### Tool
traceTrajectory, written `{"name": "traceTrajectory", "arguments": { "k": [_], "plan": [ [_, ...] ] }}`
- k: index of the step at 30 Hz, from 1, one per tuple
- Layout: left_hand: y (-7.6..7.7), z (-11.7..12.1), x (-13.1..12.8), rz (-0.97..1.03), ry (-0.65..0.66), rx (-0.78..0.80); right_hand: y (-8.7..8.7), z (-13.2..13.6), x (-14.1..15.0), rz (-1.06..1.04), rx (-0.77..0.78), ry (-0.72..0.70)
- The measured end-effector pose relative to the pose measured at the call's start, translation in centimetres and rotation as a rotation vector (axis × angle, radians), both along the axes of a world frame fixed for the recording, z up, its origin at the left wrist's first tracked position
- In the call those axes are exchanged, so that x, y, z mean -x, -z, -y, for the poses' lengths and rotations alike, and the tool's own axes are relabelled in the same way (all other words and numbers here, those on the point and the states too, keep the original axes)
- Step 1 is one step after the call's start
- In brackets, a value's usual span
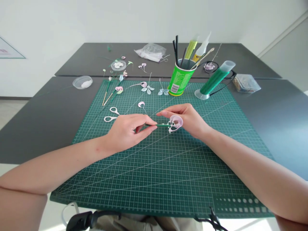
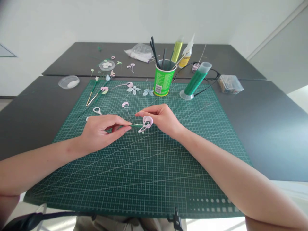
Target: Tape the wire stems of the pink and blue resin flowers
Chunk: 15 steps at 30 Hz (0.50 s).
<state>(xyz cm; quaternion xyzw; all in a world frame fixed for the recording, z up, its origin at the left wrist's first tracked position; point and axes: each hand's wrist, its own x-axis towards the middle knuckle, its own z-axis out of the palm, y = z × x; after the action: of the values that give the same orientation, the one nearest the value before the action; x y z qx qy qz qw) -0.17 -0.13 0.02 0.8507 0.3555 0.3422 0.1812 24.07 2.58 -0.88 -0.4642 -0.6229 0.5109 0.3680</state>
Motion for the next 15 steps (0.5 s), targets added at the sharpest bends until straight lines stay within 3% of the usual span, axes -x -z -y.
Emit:
{"name": "traceTrajectory", "arguments": {
  "k": [7, 15],
  "plan": [
    [0.15, -0.06, -0.02, 0.046, -0.009, -0.002, 0.16, -0.18, -0.02, -0.025, -0.013, -0.084],
    [0.15, -0.14, -0.35, 0.153, -0.038, 0.022, 0.19, -0.20, 0.34, -0.103, 0.086, -0.175]
  ]
}}
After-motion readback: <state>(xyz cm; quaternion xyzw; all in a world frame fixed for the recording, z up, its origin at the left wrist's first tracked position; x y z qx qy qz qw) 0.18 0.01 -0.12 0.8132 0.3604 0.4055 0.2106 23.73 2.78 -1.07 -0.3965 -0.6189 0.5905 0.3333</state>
